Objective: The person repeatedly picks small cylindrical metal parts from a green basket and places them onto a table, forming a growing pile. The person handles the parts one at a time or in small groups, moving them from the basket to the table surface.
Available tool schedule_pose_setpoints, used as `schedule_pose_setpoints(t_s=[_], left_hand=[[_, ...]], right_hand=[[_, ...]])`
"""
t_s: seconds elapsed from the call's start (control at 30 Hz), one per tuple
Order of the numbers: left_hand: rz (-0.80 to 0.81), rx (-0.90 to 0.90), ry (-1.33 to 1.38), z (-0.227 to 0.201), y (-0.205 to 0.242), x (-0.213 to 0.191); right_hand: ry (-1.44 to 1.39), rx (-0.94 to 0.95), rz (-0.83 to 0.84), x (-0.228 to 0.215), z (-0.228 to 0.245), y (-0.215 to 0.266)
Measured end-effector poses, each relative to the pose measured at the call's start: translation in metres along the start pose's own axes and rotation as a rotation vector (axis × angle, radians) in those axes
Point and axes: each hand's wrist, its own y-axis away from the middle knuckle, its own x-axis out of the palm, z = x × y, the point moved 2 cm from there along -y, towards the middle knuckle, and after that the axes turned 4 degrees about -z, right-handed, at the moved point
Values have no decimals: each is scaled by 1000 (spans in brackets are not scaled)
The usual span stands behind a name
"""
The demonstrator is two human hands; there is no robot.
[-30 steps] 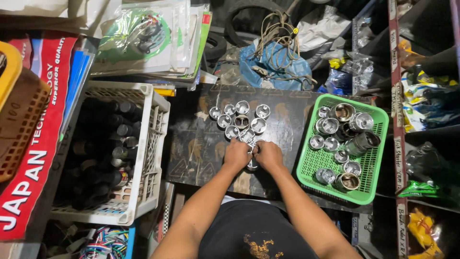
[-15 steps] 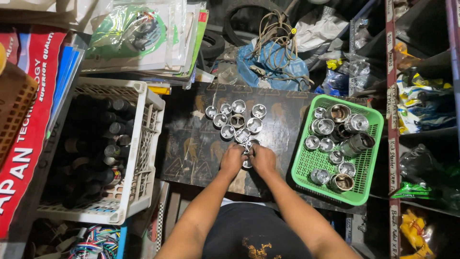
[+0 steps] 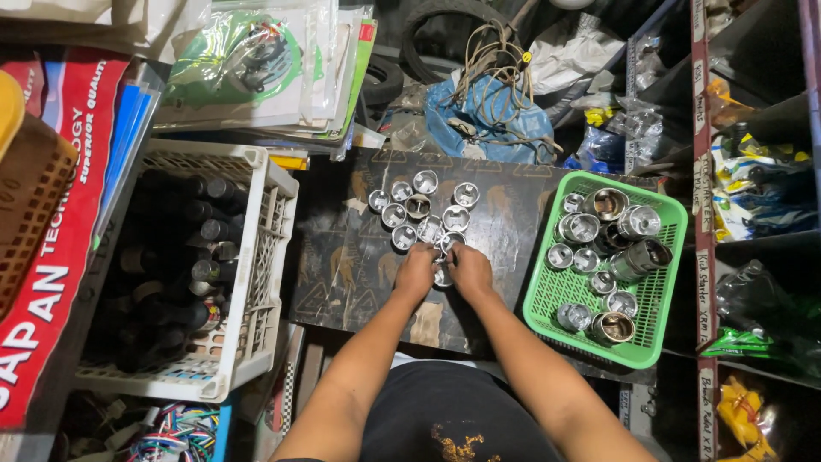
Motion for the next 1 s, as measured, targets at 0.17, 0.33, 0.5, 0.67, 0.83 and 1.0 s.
schedule_pose_setpoints(t_s=[0.17, 0.33, 0.5, 0.67, 0.83, 1.0], left_hand=[[-2, 34, -5, 0, -10, -5], [1, 57, 2, 7, -22, -2], [22, 100, -57, 9, -28, -7], [35, 164, -208, -4, -29, -26], [67, 297, -305, -12, -35, -20], [53, 447, -239, -30, -32, -10]], right_hand=[[20, -11, -2, -3, 11, -12], [11, 6, -10, 4, 9, -22], [28, 38, -16, 6, 11, -27], [-35, 77, 13, 1, 9, -15], [-177, 143, -17, -20, 8, 15], [-406, 155, -208, -18, -20, 36]])
